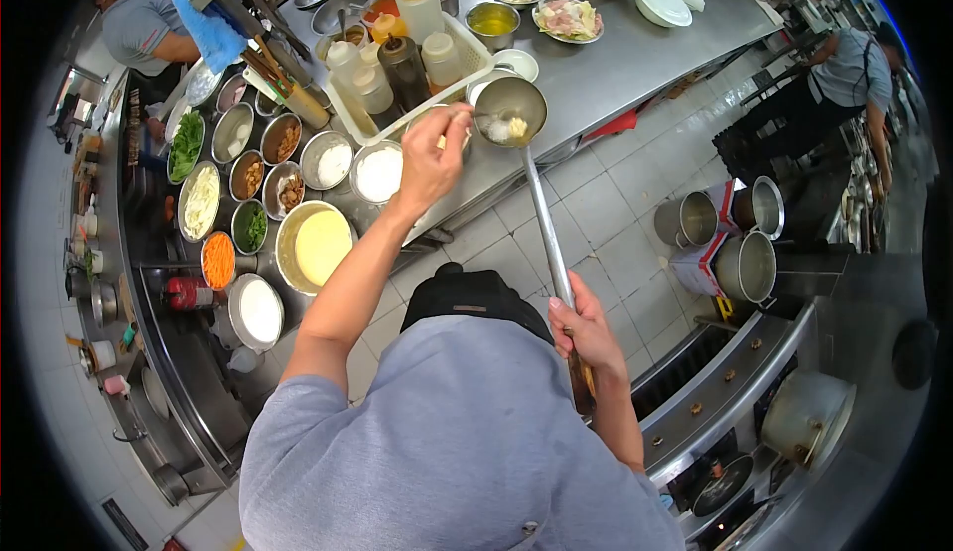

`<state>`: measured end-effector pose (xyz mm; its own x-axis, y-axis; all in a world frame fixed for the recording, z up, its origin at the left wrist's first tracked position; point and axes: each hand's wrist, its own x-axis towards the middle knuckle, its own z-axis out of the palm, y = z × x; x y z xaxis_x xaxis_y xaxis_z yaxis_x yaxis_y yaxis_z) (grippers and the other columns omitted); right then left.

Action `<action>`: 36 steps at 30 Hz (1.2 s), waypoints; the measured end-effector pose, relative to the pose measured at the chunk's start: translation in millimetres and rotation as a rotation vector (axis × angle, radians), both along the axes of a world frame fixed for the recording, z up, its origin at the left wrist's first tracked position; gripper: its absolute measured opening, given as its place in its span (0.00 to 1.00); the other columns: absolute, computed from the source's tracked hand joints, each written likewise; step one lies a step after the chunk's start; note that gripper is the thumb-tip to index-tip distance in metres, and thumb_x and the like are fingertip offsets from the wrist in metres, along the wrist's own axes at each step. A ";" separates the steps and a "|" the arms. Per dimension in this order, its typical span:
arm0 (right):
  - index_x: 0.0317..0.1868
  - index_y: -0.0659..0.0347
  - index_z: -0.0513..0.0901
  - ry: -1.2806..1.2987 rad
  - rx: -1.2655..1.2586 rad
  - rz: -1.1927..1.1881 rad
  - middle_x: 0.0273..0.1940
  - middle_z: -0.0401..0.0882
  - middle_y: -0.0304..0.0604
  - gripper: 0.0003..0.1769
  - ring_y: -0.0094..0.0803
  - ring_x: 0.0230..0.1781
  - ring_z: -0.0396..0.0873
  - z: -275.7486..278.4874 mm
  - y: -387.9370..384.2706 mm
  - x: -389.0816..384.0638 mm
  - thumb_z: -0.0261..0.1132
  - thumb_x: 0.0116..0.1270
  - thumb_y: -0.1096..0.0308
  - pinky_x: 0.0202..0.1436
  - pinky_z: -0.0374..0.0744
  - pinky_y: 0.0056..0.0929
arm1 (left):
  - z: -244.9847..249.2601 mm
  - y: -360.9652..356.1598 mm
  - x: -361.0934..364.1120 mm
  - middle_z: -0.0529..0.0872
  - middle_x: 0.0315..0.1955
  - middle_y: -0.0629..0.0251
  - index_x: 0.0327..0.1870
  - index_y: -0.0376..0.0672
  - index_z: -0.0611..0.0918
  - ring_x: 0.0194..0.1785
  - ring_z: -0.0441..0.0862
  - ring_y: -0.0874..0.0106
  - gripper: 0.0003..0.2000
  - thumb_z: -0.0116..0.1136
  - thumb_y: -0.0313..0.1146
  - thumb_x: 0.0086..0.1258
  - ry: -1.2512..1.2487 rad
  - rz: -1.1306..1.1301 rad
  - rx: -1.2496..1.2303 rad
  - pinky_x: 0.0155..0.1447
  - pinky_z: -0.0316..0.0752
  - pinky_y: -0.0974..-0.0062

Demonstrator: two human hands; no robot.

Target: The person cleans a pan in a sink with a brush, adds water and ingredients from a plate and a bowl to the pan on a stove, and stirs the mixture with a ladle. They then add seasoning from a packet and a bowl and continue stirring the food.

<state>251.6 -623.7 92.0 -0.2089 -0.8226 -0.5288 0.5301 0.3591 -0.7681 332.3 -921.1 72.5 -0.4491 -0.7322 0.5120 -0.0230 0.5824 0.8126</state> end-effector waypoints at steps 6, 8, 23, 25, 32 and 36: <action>0.71 0.59 0.56 -0.008 0.004 -0.121 0.20 0.62 0.32 0.29 0.17 0.11 0.60 -9.5 21.2 -3.8 0.55 0.72 0.69 0.13 0.66 0.21 | -10.3 -5.1 -5.1 0.85 0.29 0.64 0.45 0.33 0.82 0.30 0.78 0.81 0.10 0.53 0.31 0.74 0.029 0.054 0.057 0.35 0.74 0.83; 0.70 0.59 0.57 -0.013 0.021 -0.186 0.21 0.62 0.31 0.29 0.17 0.11 0.60 -7.8 29.1 -5.4 0.56 0.72 0.69 0.13 0.65 0.20 | -10.4 -12.9 -2.6 0.85 0.30 0.65 0.47 0.34 0.81 0.31 0.77 0.82 0.11 0.52 0.32 0.75 0.041 0.047 0.136 0.36 0.74 0.83; 0.68 0.58 0.60 -0.010 0.016 -0.306 0.21 0.62 0.32 0.27 0.17 0.12 0.60 -5.1 58.5 -14.6 0.56 0.72 0.68 0.14 0.65 0.18 | -78.8 -49.6 -57.4 0.83 0.24 0.58 0.39 0.31 0.83 0.27 0.79 0.73 0.13 0.53 0.35 0.72 -0.097 0.106 0.164 0.35 0.74 0.73; 0.68 0.58 0.59 -0.010 -0.006 -0.299 0.21 0.62 0.32 0.27 0.17 0.12 0.60 -5.4 61.4 -15.7 0.56 0.72 0.67 0.15 0.66 0.19 | -77.4 -49.0 -58.5 0.83 0.24 0.61 0.38 0.31 0.82 0.26 0.77 0.76 0.14 0.52 0.35 0.73 -0.020 0.137 0.294 0.33 0.74 0.76; 0.69 0.60 0.59 0.009 0.001 -0.321 0.19 0.61 0.31 0.27 0.16 0.11 0.59 0.3 62.0 -18.7 0.55 0.72 0.67 0.13 0.64 0.17 | -99.2 -72.0 -45.9 0.83 0.28 0.64 0.40 0.34 0.82 0.27 0.77 0.78 0.12 0.49 0.33 0.76 0.242 0.240 0.732 0.32 0.76 0.80; 0.69 0.60 0.59 0.006 0.010 -0.308 0.19 0.61 0.31 0.28 0.16 0.11 0.59 5.9 59.8 -24.6 0.55 0.72 0.66 0.13 0.64 0.17 | -104.3 -79.5 -38.5 0.84 0.28 0.64 0.41 0.34 0.81 0.27 0.78 0.78 0.12 0.50 0.34 0.76 0.356 0.249 0.832 0.31 0.76 0.80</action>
